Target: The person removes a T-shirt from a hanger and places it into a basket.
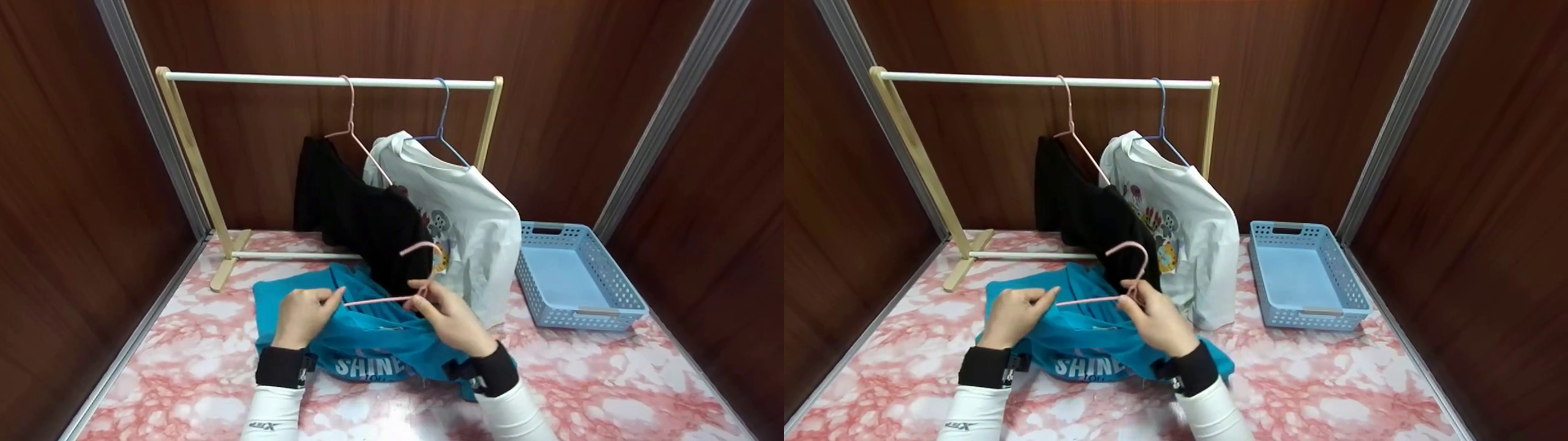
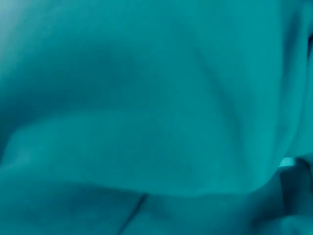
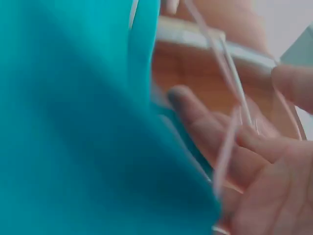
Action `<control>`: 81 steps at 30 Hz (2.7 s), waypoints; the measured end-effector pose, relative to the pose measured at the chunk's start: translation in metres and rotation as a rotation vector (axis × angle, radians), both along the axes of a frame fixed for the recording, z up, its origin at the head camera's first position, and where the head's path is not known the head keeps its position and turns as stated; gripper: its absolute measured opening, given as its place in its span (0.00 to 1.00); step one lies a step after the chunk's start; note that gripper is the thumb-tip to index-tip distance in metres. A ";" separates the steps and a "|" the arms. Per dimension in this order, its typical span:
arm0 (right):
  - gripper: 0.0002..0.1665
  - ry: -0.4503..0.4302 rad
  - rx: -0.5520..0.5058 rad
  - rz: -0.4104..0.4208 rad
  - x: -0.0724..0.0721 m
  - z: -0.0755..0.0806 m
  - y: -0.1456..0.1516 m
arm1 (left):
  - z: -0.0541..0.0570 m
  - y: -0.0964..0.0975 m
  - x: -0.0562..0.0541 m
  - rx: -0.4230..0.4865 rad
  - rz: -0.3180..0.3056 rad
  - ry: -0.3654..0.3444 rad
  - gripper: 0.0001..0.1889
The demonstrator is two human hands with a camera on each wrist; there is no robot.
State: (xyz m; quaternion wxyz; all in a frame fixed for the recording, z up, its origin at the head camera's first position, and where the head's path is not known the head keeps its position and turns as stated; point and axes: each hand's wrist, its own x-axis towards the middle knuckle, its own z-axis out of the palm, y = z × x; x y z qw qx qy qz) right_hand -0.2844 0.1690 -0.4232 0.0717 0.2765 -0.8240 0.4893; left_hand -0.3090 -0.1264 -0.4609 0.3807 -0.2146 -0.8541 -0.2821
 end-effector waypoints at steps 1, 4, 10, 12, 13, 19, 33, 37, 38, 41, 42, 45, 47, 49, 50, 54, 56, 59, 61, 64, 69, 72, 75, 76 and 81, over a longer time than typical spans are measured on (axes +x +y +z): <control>0.20 -0.010 -0.030 0.011 0.000 -0.001 -0.003 | 0.000 0.002 0.000 0.002 -0.003 0.003 0.33; 0.17 -0.005 -0.059 -0.020 0.001 -0.003 -0.009 | 0.000 0.004 0.002 0.019 -0.015 -0.024 0.32; 0.16 -0.012 0.063 -0.034 -0.004 -0.003 -0.007 | 0.001 0.004 0.001 0.063 -0.039 -0.117 0.32; 0.18 -0.029 0.088 0.003 -0.005 -0.002 -0.003 | 0.000 0.003 -0.001 0.097 -0.054 -0.122 0.31; 0.18 -0.036 0.093 0.022 -0.005 -0.001 -0.001 | 0.000 0.002 -0.002 0.120 -0.066 -0.117 0.31; 0.19 -0.027 0.067 0.044 -0.008 0.004 0.010 | -0.005 -0.002 -0.009 0.268 -0.088 -0.002 0.27; 0.17 -0.050 -0.103 0.029 -0.013 0.011 0.037 | -0.016 -0.009 -0.015 0.332 0.031 0.174 0.27; 0.18 -0.068 -0.348 0.082 -0.010 0.012 0.041 | -0.019 -0.011 -0.015 0.317 0.041 0.099 0.26; 0.19 -0.067 -0.399 0.106 -0.010 0.013 0.042 | -0.020 -0.011 -0.016 0.312 0.043 0.065 0.26; 0.18 -0.021 -0.448 0.150 -0.009 0.012 0.043 | -0.023 -0.011 -0.016 0.284 0.067 -0.057 0.27; 0.18 0.001 -0.453 0.158 -0.010 0.012 0.043 | -0.023 -0.011 -0.016 0.277 0.079 -0.100 0.27; 0.16 0.062 -0.483 0.132 -0.011 0.011 0.040 | -0.027 -0.013 -0.017 0.259 0.116 -0.223 0.28; 0.15 0.084 -0.524 0.096 -0.012 0.010 0.039 | -0.029 -0.012 -0.018 0.254 0.127 -0.294 0.28; 0.16 0.086 -0.579 0.060 -0.013 0.009 0.038 | -0.032 -0.011 -0.018 0.249 0.132 -0.354 0.28; 0.16 0.076 -0.616 0.049 -0.013 0.009 0.037 | -0.033 -0.011 -0.019 0.248 0.130 -0.378 0.28; 0.17 0.047 -0.786 0.041 -0.015 0.007 0.034 | -0.038 -0.009 -0.020 0.237 0.121 -0.452 0.28; 0.17 0.045 -0.892 0.034 -0.015 0.007 0.032 | -0.039 -0.008 -0.021 0.226 0.111 -0.483 0.28; 0.17 0.070 -1.092 0.041 -0.015 0.009 0.031 | -0.042 -0.008 -0.021 0.195 0.105 -0.530 0.28; 0.18 0.109 -1.215 0.058 -0.014 0.011 0.032 | -0.043 -0.009 -0.021 0.171 0.109 -0.557 0.28; 0.23 0.143 -1.386 0.151 -0.011 0.015 0.034 | -0.044 -0.010 -0.020 0.141 0.125 -0.587 0.29; 0.26 0.142 -1.520 0.286 -0.002 0.023 0.035 | -0.038 -0.008 -0.015 0.126 0.130 -0.558 0.25; 0.25 0.181 -1.514 0.352 0.004 0.027 0.030 | -0.029 -0.003 -0.010 0.143 0.117 -0.476 0.16; 0.23 0.240 -1.483 0.410 0.009 0.029 0.023 | -0.016 0.007 -0.005 0.200 0.065 -0.358 0.08; 0.23 0.258 -1.472 0.416 0.011 0.029 0.019 | -0.012 0.011 -0.004 0.223 0.033 -0.312 0.06; 0.18 0.294 -1.443 0.375 0.020 0.024 -0.003 | 0.005 0.040 0.007 0.311 -0.209 -0.109 0.03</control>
